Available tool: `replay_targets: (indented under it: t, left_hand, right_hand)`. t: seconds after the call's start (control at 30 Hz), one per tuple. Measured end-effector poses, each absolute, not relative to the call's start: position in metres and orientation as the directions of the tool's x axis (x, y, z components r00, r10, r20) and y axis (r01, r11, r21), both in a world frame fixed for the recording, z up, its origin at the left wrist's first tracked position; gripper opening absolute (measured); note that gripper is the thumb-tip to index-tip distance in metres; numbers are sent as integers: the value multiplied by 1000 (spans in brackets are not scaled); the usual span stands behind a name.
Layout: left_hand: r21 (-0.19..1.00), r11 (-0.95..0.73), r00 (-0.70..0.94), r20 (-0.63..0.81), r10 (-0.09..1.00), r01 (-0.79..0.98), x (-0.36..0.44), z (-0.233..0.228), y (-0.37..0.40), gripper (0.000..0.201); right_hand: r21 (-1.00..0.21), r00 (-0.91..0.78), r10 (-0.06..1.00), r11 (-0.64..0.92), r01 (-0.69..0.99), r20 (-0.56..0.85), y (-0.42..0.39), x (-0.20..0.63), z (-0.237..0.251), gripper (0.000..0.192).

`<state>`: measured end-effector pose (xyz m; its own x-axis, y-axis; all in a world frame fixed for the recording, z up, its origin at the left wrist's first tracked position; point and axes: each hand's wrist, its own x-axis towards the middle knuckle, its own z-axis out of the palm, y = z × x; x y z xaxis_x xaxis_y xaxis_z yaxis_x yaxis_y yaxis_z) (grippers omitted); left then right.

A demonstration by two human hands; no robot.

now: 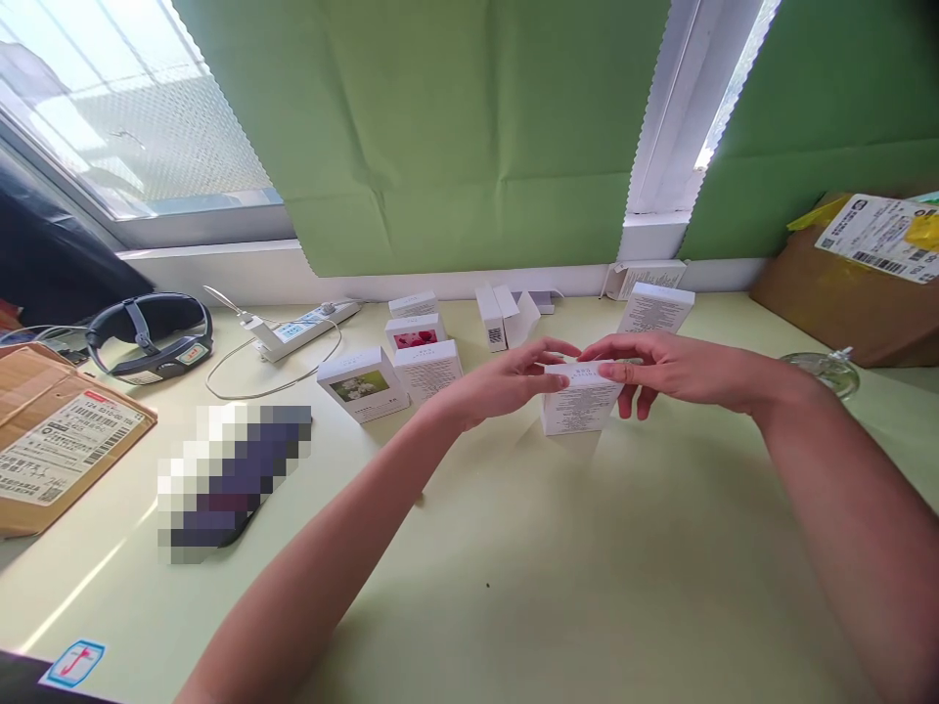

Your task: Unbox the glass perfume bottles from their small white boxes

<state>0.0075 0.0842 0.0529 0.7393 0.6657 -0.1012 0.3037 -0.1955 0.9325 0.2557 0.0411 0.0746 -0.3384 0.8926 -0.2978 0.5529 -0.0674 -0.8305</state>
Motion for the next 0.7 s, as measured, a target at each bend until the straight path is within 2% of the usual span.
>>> replay_targets:
  t: [0.33,0.43,0.53,0.6,0.7]
  left_hand:
    - [991,52,766,-128,631,123,11,43,92,37]
    - [990,63,754,-140,641,130,11,41,93,36]
    - [981,-73,734,-85,674,181,12,42,89,33]
    - [942,-266,733,33,680,204,12,46,83,32]
    - [739,-596,748,194,635,314,13,54,70,35]
  right_hand:
    - [-813,-291,897,-117,571,-333,40,252,75,59]
    - [-813,-261,909,-126,569,-324,39,250,75,58]
    - [-818,-255,920,-107,566,-297,38,248,74,56]
    - [-815,-247,933,-77,575,-262,37,250,77,55]
    - [-781,-133,976,-52,622,-171,33,260,87,51]
